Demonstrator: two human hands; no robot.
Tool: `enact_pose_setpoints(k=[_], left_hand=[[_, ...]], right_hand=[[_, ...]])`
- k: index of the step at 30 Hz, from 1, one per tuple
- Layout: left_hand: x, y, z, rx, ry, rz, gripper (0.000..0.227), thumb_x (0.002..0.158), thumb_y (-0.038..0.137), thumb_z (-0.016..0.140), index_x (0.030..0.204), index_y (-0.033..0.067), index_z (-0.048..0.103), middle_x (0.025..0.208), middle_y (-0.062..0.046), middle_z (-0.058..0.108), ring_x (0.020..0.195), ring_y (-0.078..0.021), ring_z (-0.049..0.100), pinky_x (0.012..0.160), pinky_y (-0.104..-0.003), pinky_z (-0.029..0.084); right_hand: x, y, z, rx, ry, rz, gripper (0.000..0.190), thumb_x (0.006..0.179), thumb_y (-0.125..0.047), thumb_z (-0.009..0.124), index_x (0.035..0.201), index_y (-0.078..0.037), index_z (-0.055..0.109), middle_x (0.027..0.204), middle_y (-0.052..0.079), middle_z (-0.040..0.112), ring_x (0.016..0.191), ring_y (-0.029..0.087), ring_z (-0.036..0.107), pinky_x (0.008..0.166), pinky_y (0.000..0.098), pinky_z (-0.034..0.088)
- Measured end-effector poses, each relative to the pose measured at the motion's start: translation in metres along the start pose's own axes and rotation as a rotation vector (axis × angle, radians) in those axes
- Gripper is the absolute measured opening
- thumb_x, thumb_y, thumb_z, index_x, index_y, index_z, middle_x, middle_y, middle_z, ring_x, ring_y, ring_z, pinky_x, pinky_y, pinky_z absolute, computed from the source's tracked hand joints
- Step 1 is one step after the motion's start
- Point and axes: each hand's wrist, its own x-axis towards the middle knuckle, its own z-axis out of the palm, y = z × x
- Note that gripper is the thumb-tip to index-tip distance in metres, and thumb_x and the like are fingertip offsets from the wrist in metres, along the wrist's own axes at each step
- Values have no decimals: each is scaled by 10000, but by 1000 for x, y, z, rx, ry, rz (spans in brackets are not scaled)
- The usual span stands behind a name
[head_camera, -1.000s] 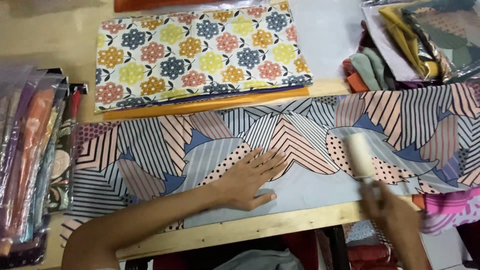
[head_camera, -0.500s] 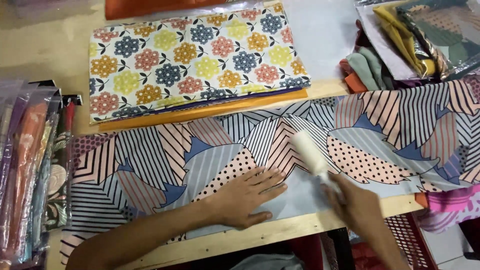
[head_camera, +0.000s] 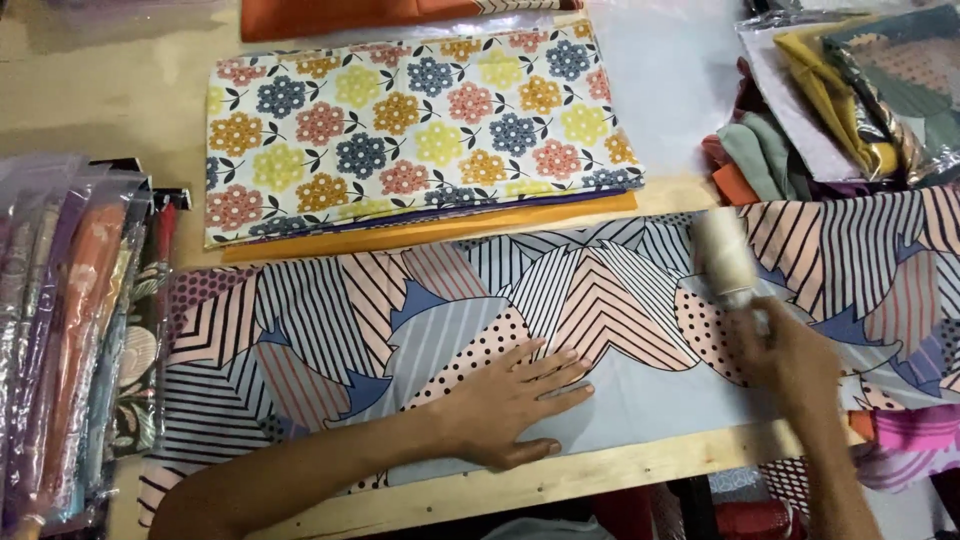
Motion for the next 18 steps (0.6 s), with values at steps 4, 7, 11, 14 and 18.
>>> enact_pose_setpoints(k=[4, 7, 11, 14, 18], left_hand=[[2, -12, -38, -421, 25, -438, 764, 977, 471, 461, 1610, 114, 227, 1712, -123, 159, 1534, -513, 7, 1192, -672, 13], [-1, -54, -25, 70, 166, -578, 755, 1045, 521, 328, 1609, 72, 104, 1706, -152, 66, 1574, -293, 39, 1280, -483, -18], [-6, -72, -7, 125, 256, -586, 810, 1001, 585, 353, 1607, 76, 180, 1684, -168, 122, 1561, -340, 78, 1224, -596, -19], [-4, -68, -13, 83, 286, -584, 820, 979, 597, 377, 1610, 92, 241, 1686, -161, 167, 1559, -354, 111, 1213, -625, -19], [-2, -70, -27, 37, 171, -724, 894, 919, 718, 370, 1630, 228, 140, 1722, -81, 63, 1580, -266, 41, 1227, -570, -55]], right_hand=[[-47, -51, 17, -44, -240, -16, 304, 1052, -400, 521, 1355, -376, 548, 784, 0, 757, 564, 134, 667, 553, 236, 577], [-70, -69, 29, 100, -298, -217, 495, 922, -482, 584, 1408, -393, 549, 888, 0, 816, 655, 166, 762, 665, 341, 675], [-40, -52, 29, 138, -208, -173, 394, 953, -478, 533, 1317, -347, 610, 958, 78, 805, 809, 320, 736, 737, 461, 600], [-12, -35, -3, 114, -141, -1, 407, 1039, -478, 455, 1346, -244, 585, 969, 178, 769, 849, 387, 704, 724, 493, 536], [23, 18, 11, -5, 35, 20, 487, 1119, -523, 425, 1413, -169, 584, 900, 126, 746, 593, 246, 613, 512, 357, 428]])
